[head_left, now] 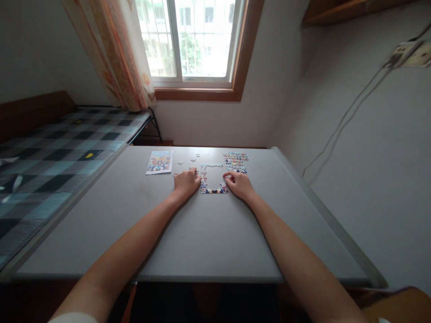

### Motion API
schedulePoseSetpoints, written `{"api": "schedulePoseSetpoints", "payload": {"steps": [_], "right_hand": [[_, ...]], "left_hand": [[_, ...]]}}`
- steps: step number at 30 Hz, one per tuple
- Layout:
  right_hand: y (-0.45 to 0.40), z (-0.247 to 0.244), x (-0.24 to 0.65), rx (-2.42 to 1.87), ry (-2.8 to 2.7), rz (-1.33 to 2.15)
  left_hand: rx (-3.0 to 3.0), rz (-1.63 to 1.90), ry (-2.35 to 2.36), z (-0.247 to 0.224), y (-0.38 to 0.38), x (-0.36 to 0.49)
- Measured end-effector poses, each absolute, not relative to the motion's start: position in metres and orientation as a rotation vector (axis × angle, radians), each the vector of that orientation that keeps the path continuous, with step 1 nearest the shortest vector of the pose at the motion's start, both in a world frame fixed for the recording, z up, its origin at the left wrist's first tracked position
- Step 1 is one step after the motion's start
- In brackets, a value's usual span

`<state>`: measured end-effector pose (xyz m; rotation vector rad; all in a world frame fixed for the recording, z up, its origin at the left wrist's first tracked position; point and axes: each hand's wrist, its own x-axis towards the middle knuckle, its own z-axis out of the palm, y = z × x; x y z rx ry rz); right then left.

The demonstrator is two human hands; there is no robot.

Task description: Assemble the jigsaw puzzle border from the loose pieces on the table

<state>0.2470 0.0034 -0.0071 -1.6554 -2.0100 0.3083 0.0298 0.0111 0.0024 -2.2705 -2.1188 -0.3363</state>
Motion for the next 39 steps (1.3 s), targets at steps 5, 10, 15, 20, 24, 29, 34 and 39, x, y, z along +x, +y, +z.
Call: {"api": "schedulePoseSetpoints", "payload": {"steps": [5, 10, 15, 20, 24, 29, 34, 39], "right_hand": [[0.0037, -0.0077, 0.247, -1.652, -2.007, 0.303], [0.0037, -0.0082, 0.2468, -1.659, -2.003, 0.303], [0.0036, -0.0082, 0.2467, -1.662, -1.998, 0.306], [0.0035, -0.0084, 0.247, -1.654, -2.0, 0.305], [0.0035, -0.0084, 0.2467, -1.662, -1.998, 0.308], [0.0036, -0.0082, 0.2469, -1.659, -2.002, 0.303], [0.0033, -0.0082, 0.2471, -1.65, -2.004, 0.303], [0.003, -0.008, 0.2467, -1.65, -2.001, 0.31]], "left_hand": [[-2.266, -0.362, -2.114, 0.0008, 0.0119, 0.0293], [-2.261, -0.381, -2.117, 0.0009, 0.0117, 0.0295], [-2.282, -0.328, -2.121, 0.002, 0.0115, 0.0297], [-2.281, -0.325, -2.113, 0.0023, 0.0112, 0.0297], [-2.282, -0.319, -2.086, 0.0022, 0.0112, 0.0292], [-2.292, -0.309, -2.068, 0.0016, 0.0116, 0.0287], [-2.296, -0.294, -2.074, 0.0012, 0.0119, 0.0286], [-2.305, -0.289, -2.075, 0.0022, 0.0109, 0.0287]]}}
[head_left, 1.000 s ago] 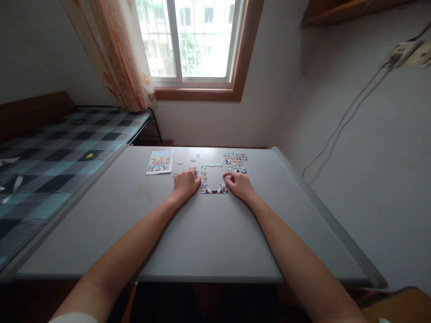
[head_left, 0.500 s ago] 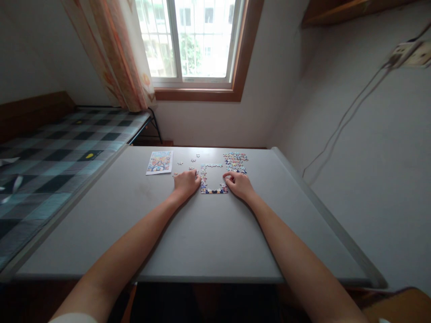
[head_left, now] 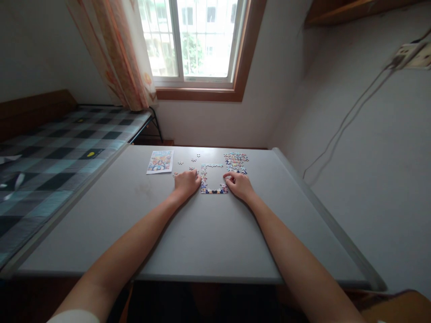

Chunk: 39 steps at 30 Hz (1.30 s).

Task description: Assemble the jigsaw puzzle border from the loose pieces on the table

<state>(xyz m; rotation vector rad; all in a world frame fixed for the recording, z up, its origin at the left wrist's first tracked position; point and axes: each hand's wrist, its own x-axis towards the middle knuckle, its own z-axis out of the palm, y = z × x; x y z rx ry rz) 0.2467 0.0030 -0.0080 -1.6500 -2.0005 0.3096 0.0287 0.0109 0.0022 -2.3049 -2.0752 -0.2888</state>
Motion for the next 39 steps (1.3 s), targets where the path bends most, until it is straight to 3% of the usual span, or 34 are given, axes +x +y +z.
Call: {"api": "schedulePoseSetpoints", "payload": {"steps": [24, 39], "right_hand": [[-0.0009, -0.0061, 0.246, -1.65, -2.007, 0.349], [-0.0011, -0.0075, 0.2447, -1.66, -2.017, 0.359]], "left_hand": [[-2.288, -0.3, -2.116, 0.0048, 0.0053, 0.0314], [-2.44, -0.53, -2.022, 0.004, 0.0032, 0.0366]]}}
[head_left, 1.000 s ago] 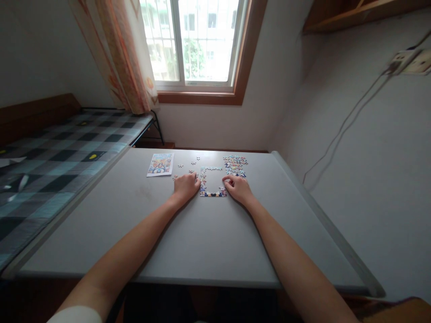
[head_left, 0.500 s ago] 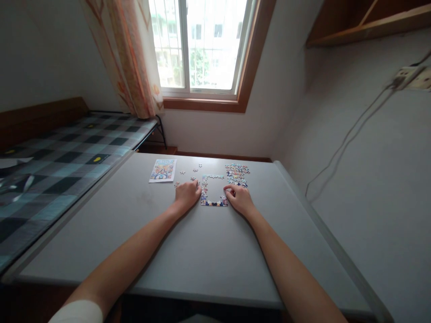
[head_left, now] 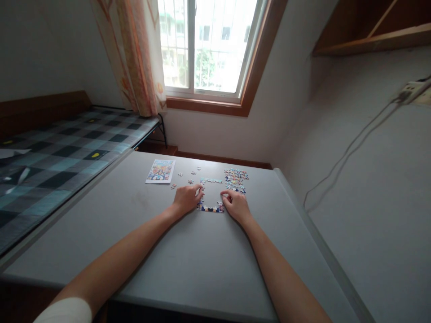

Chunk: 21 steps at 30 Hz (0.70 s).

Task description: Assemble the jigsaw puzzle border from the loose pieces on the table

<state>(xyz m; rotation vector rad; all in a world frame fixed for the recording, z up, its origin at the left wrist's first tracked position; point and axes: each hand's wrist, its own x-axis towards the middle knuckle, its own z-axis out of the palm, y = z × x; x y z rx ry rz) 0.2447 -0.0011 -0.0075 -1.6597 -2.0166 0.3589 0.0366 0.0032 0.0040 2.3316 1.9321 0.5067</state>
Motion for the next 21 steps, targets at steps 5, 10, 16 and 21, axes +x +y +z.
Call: {"api": "schedulePoseSetpoints", "payload": {"steps": [5, 10, 16, 21], "right_hand": [[-0.001, -0.006, 0.243, -1.649, -2.025, 0.356], [-0.002, -0.006, 0.242, -1.655, -2.024, 0.35], [-0.001, -0.007, 0.242, -1.654, -2.022, 0.337], [0.0, -0.009, 0.241, -1.637, -2.035, 0.331]], "left_hand": [[2.417, 0.538, 1.75, 0.001, 0.005, 0.032], [2.465, 0.486, 1.562, -0.001, 0.005, 0.03], [2.51, 0.563, 1.514, -0.005, 0.006, 0.029], [2.53, 0.611, 1.472, -0.007, 0.005, 0.028]]}}
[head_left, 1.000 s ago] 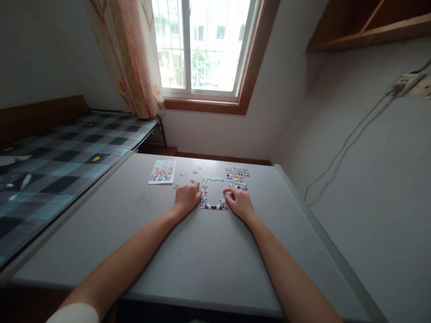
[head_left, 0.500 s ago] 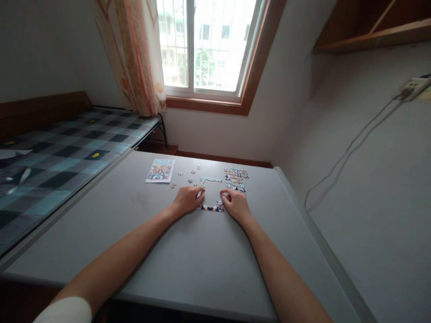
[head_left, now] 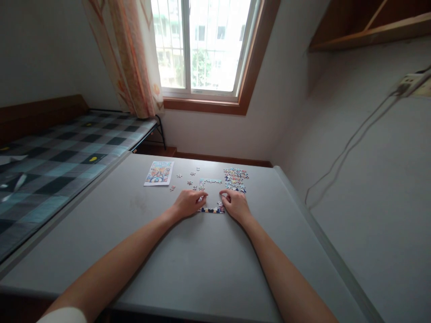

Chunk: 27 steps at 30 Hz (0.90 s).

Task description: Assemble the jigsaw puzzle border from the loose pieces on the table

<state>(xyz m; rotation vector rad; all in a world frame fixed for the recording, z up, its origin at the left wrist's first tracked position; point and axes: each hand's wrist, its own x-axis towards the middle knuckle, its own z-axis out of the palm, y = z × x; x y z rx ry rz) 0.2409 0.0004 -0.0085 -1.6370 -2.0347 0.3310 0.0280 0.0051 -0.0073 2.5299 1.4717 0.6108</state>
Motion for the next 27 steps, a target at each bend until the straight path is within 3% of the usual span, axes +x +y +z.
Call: {"api": "schedulePoseSetpoints", "payload": {"steps": [19, 27], "right_hand": [[0.0, -0.006, 0.239, -1.629, -2.044, 0.321], [-0.001, -0.007, 0.239, -1.624, -2.03, 0.341]], "left_hand": [[2.692, 0.88, 1.266, -0.014, 0.007, 0.027], [2.171, 0.834, 1.967, -0.001, 0.012, 0.017]]}}
